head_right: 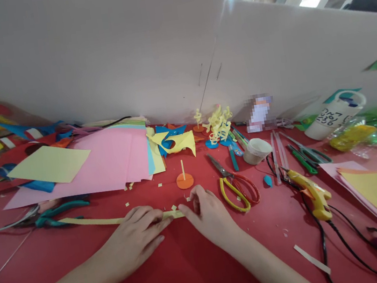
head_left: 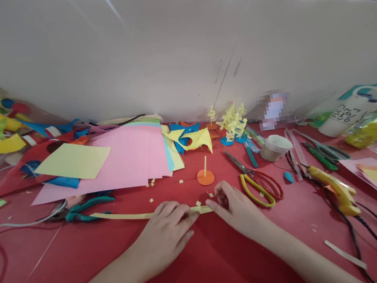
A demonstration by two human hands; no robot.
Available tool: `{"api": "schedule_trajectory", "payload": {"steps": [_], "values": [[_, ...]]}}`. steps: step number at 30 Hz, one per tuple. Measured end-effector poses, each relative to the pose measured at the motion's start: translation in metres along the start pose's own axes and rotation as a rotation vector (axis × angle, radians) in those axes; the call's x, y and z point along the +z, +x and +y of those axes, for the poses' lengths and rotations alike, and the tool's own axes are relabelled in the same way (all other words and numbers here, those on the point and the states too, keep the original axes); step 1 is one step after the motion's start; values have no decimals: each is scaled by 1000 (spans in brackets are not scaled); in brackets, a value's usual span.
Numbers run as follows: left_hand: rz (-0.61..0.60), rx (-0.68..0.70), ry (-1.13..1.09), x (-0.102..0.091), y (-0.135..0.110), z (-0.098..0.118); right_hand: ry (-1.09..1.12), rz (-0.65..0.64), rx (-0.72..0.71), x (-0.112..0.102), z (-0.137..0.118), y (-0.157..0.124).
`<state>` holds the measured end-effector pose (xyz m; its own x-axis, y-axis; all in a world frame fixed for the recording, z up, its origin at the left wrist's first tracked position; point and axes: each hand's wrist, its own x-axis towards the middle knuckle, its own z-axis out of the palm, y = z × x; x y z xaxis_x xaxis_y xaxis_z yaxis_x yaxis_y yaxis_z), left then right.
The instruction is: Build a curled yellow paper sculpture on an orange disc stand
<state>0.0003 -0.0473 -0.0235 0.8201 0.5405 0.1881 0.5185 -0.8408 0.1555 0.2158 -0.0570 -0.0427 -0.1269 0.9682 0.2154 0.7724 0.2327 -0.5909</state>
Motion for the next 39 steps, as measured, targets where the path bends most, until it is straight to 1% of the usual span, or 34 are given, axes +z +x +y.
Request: {"api": "schedule_trajectory", "payload": {"steps": [3,5,7,11,14,16,19,22,25,27,29,31,34,39], "values": [[3,-3,0,0,0,0,-161,80,-99,7,-5,-4],[3,-5,-3,0,0,0,-193,69,-115,8,-6,-5],[2,-6,-8,0,0,0,-164,18,-91,5,-5,-5],[4,-4,-35,-2,0,-1,-25,-100,-63,-7,-3,-2],[20,-11,-64,-2,0,-1,49,-94,-85,-10,-8,-2],[24,-20,-80,-2,0,-1,66,-75,-145,-7,-14,-3],[-2,-31,-95,-4,1,0,66,-98,-254,1,-21,-6],[-36,-47,-145,-7,1,-3,90,-107,-270,6,-20,-8],[-20,-133,-264,-12,0,-12,124,-103,-278,6,-17,-7],[5,-254,-358,-18,-1,-21,124,-93,-290,6,-15,-6],[-42,-367,-424,-23,-1,-30,121,-82,-289,6,-15,-5],[-89,-445,-466,-27,0,-37,109,-76,-285,7,-15,-5],[-145,-494,-491,-27,0,-42,67,-67,-292,8,-15,-6],[-169,-488,-470,-27,-1,-45,22,-62,-308,8,-15,-7]]}}
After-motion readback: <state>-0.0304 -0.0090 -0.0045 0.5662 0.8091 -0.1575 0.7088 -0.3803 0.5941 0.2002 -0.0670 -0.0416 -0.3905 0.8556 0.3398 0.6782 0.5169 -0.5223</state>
